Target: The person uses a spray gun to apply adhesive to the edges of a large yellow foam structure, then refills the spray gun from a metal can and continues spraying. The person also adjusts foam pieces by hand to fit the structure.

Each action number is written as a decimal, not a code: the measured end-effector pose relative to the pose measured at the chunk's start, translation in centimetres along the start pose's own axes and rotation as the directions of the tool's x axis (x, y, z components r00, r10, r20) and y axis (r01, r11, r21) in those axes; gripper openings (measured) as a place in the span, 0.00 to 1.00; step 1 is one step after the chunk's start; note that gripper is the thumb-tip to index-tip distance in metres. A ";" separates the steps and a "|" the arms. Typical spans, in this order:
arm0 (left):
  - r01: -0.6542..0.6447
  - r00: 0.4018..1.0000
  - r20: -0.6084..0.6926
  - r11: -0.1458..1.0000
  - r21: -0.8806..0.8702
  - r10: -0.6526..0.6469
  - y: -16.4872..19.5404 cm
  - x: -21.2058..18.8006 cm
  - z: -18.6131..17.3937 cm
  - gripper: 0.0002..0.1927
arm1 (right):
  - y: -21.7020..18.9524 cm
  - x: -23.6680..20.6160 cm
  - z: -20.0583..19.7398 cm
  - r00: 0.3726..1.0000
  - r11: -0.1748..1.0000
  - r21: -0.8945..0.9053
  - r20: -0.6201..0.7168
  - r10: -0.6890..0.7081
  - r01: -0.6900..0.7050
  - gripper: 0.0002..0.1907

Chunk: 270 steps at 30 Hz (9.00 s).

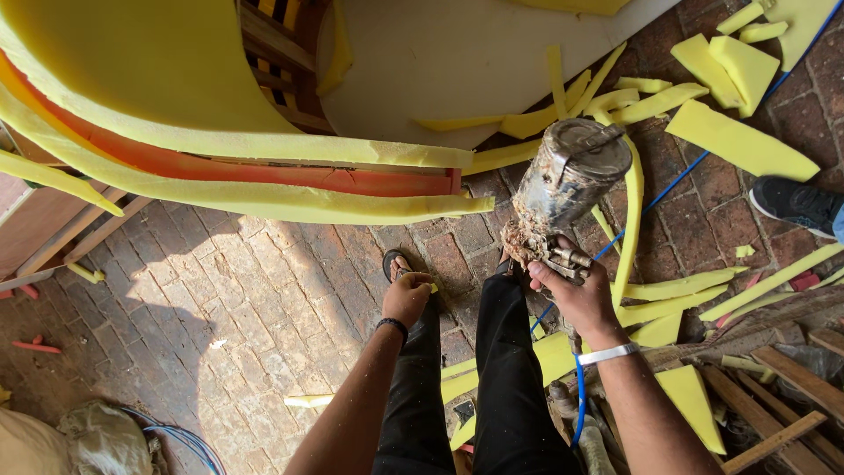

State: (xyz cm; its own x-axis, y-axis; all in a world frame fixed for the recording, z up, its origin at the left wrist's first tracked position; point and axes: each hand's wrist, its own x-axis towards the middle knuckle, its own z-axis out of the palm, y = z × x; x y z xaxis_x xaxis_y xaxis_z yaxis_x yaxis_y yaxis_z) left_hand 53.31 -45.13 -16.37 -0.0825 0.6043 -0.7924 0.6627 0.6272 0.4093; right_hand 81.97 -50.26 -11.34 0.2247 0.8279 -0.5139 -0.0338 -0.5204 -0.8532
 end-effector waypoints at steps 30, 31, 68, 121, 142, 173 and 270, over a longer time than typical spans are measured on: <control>-0.117 0.980 0.174 0.985 0.127 0.094 0.1 0.6 4.5 0.19 | 5.1 -0.2 -2.1 0.998 0.998 0.044 -0.042 0.044 -0.042 0.09; -0.100 0.982 0.173 0.986 0.133 0.076 0.0 0.6 4.5 0.19 | 5.0 -0.4 -2.1 0.999 0.998 0.064 -0.028 0.031 -0.029 0.09; -0.133 0.977 0.186 0.979 0.153 0.104 0.0 -0.3 4.7 0.19 | 0.6 4.3 -1.4 0.991 0.997 -0.063 -0.122 -0.061 0.053 0.14; -0.167 0.986 -0.041 0.973 -0.158 0.163 -5.6 -9.6 -15.8 0.19 | -15.8 -3.7 14.0 0.931 0.918 -0.267 0.302 -0.207 0.291 0.15; -0.893 0.374 -0.054 0.375 0.247 0.926 14.7 -37.6 -47.4 0.62 | -34.7 -12.8 20.8 0.614 0.841 -0.197 0.766 -0.189 0.504 0.36; -0.709 0.559 -0.340 0.649 0.276 0.756 -13.0 -38.6 -69.6 0.57 | -31.8 -29.1 55.7 0.632 0.632 -0.337 0.706 -0.321 0.698 0.36; -0.589 0.731 -0.293 -0.352 -0.728 -0.616 -102.3 -21.3 -115.4 0.11 | -23.6 -32.9 153.7 0.406 0.599 -0.188 0.879 -0.252 0.778 0.29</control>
State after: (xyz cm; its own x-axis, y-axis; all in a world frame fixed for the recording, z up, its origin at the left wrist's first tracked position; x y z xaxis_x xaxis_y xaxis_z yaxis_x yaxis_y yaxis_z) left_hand -98.64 -65.44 10.86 -0.6871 0.1993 -0.6987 -0.7262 -0.2191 0.6517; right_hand -74.34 -33.06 11.99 -0.7560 0.6506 -0.0721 0.3376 0.2932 -0.8944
